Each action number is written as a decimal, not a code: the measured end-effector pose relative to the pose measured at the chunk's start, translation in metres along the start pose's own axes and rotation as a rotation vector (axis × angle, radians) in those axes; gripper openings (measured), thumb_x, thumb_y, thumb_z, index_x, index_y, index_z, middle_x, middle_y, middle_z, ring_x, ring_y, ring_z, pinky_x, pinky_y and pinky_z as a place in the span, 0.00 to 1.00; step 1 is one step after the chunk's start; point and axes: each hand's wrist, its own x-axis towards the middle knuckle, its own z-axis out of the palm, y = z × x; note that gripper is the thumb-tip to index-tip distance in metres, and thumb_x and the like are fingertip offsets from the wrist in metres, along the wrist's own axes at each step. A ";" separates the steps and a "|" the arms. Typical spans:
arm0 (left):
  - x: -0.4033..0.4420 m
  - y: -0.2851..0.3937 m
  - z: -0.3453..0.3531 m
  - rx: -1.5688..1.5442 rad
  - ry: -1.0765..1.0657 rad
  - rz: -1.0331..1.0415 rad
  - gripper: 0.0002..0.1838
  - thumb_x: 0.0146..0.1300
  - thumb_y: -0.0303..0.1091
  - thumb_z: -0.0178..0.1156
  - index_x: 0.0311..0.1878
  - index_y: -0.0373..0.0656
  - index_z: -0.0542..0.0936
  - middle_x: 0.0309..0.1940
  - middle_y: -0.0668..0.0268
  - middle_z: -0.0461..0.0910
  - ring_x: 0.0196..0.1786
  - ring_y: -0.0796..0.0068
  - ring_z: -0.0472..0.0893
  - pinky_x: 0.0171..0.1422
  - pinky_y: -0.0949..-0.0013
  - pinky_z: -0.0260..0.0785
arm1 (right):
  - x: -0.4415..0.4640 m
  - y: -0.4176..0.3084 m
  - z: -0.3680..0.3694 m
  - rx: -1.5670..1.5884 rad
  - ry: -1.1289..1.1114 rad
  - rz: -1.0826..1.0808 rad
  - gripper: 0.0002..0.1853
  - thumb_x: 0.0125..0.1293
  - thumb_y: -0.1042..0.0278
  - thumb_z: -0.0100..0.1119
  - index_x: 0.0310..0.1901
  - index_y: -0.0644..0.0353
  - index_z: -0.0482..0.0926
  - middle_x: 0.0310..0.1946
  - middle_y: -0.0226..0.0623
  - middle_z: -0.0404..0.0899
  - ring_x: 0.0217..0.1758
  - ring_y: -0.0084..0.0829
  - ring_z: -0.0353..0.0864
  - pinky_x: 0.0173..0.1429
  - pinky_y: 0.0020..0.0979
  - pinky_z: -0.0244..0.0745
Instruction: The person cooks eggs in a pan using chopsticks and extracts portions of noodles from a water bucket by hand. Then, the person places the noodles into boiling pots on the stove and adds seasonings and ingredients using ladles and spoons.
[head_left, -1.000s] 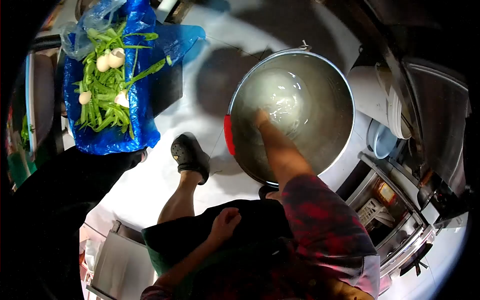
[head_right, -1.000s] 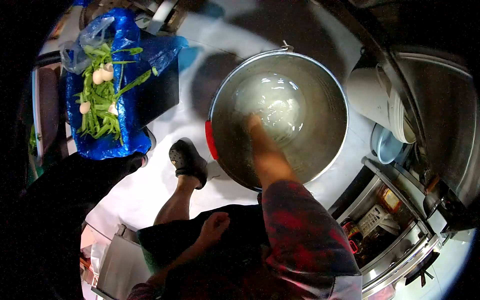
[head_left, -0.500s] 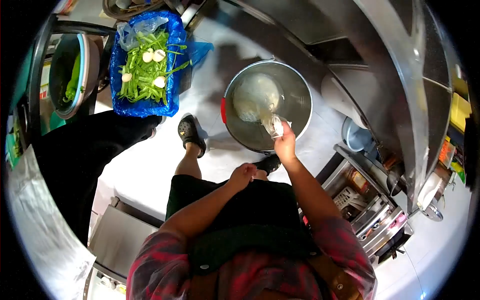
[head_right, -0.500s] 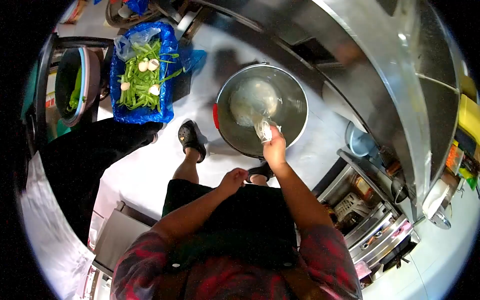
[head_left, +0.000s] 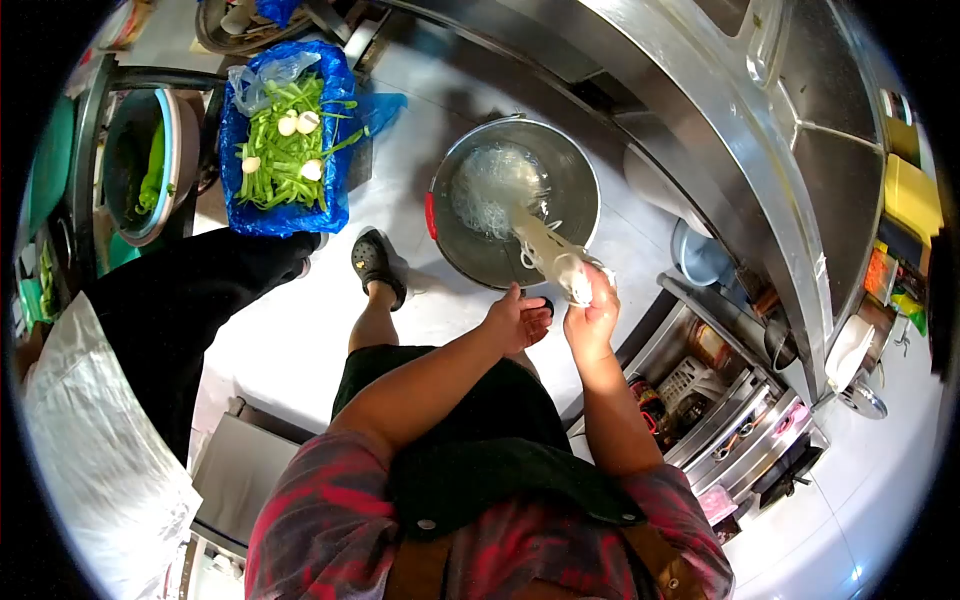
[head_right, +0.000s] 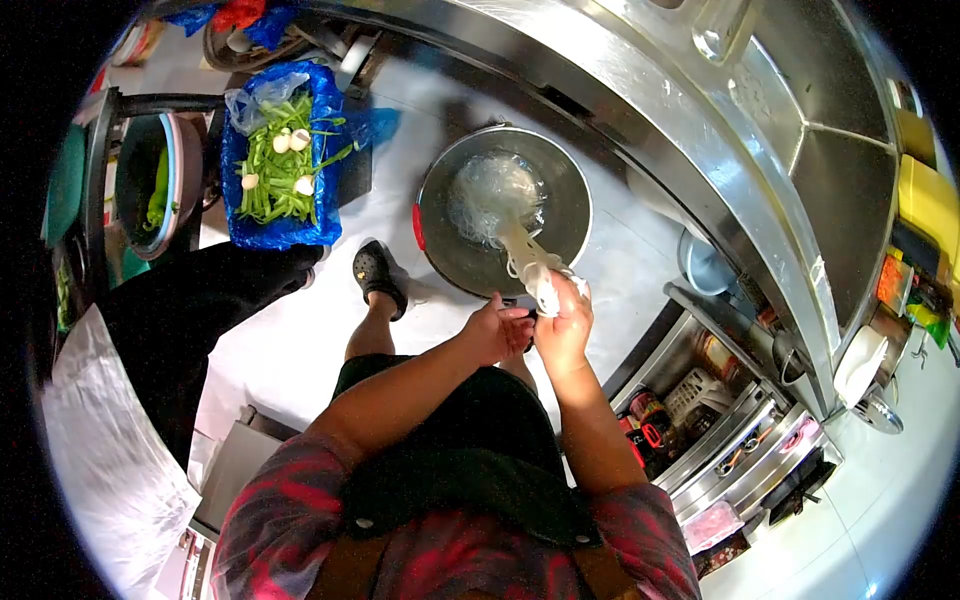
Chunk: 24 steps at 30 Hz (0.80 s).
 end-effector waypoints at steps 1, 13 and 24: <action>0.000 0.000 0.001 -0.013 0.003 -0.010 0.34 0.60 0.61 0.33 0.49 0.36 0.66 0.33 0.61 0.74 0.31 0.67 0.74 0.37 0.64 0.69 | 0.002 0.001 -0.001 -0.114 -0.028 -0.057 0.12 0.53 0.86 0.44 0.38 0.65 0.72 0.35 0.35 0.75 0.38 0.26 0.73 0.44 0.24 0.67; -0.012 0.010 0.060 -0.147 -0.369 0.140 0.47 0.46 0.77 0.24 0.50 0.42 0.68 0.41 0.59 0.72 0.46 0.63 0.71 0.57 0.57 0.57 | -0.025 -0.047 -0.026 0.229 0.184 0.066 0.14 0.48 0.87 0.52 0.39 0.65 0.69 0.31 0.35 0.73 0.34 0.25 0.73 0.41 0.23 0.68; 0.104 0.085 -0.022 1.026 -0.085 1.009 0.13 0.60 0.37 0.47 0.44 0.40 0.70 0.37 0.60 0.75 0.41 0.60 0.74 0.47 0.59 0.66 | 0.001 0.012 -0.011 0.392 0.037 0.459 0.12 0.56 0.67 0.53 0.40 0.64 0.72 0.29 0.34 0.75 0.26 0.18 0.70 0.29 0.18 0.65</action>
